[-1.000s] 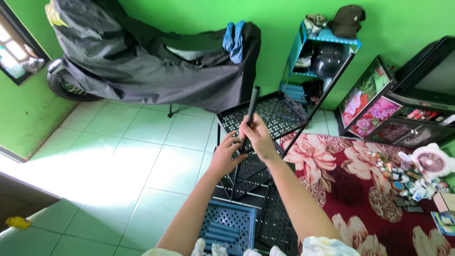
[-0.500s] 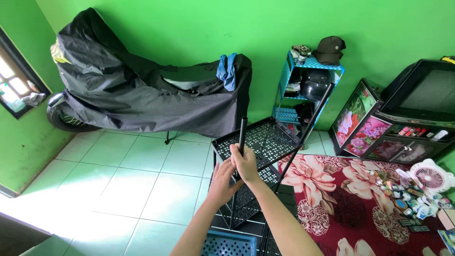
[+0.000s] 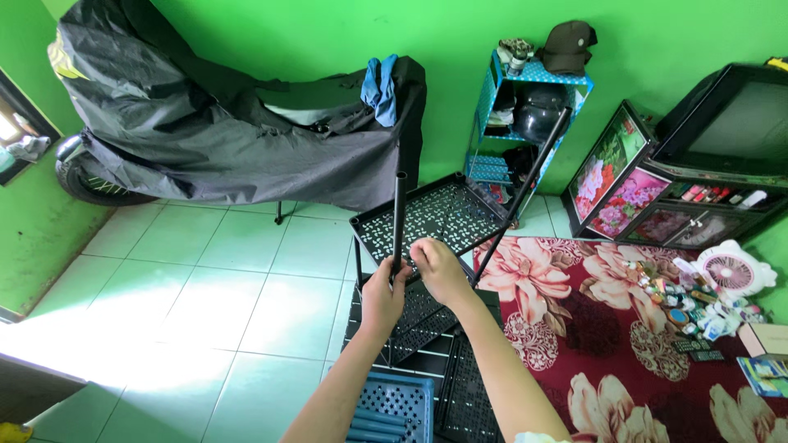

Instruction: The person assembles a black plastic shelving unit by stacking perforated trays and inserting vertical support poles into the corner holes. The person aligns the trays, inserts the poles, and adjusts the structure to ensure stability.

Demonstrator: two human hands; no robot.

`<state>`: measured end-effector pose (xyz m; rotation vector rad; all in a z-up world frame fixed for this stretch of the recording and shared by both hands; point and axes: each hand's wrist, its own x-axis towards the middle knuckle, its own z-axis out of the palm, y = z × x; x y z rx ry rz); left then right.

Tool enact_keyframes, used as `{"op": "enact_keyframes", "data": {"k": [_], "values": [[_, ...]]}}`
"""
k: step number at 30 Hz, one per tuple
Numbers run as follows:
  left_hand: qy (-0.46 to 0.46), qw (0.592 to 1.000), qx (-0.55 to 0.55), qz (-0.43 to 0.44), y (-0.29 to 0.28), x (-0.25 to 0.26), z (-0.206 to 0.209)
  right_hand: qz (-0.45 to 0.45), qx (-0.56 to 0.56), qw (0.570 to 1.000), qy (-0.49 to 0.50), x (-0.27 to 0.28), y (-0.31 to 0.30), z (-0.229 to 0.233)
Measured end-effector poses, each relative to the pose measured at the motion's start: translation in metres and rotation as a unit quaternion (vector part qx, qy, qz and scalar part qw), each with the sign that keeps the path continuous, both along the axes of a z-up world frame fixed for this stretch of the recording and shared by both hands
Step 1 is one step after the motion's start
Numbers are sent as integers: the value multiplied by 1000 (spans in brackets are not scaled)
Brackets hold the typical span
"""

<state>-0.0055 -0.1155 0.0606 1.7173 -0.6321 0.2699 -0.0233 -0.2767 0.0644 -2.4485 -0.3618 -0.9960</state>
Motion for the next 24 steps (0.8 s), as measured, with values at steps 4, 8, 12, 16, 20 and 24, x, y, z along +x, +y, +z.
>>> {"op": "enact_keyframes", "data": {"k": [4, 8, 12, 16, 20, 24], "values": [[80, 996, 46, 10, 0, -2, 9, -84, -17, 994, 66, -3, 3, -13], [61, 997, 24, -38, 6, 3, 9, -79, -10, 994, 75, -4, 7, -9], [77, 994, 29, -69, 7, 12, 5, -74, -7, 995, 70, -5, 7, -5], [99, 987, 90, -88, 11, 23, 2, -79, -11, 995, 63, -3, 8, -5], [88, 986, 75, -121, 15, 28, 1, -80, -16, 995, 63, -2, 8, -10], [78, 988, 44, -125, 11, 15, 13, -70, -24, 995, 60, -4, 4, -10]]}}
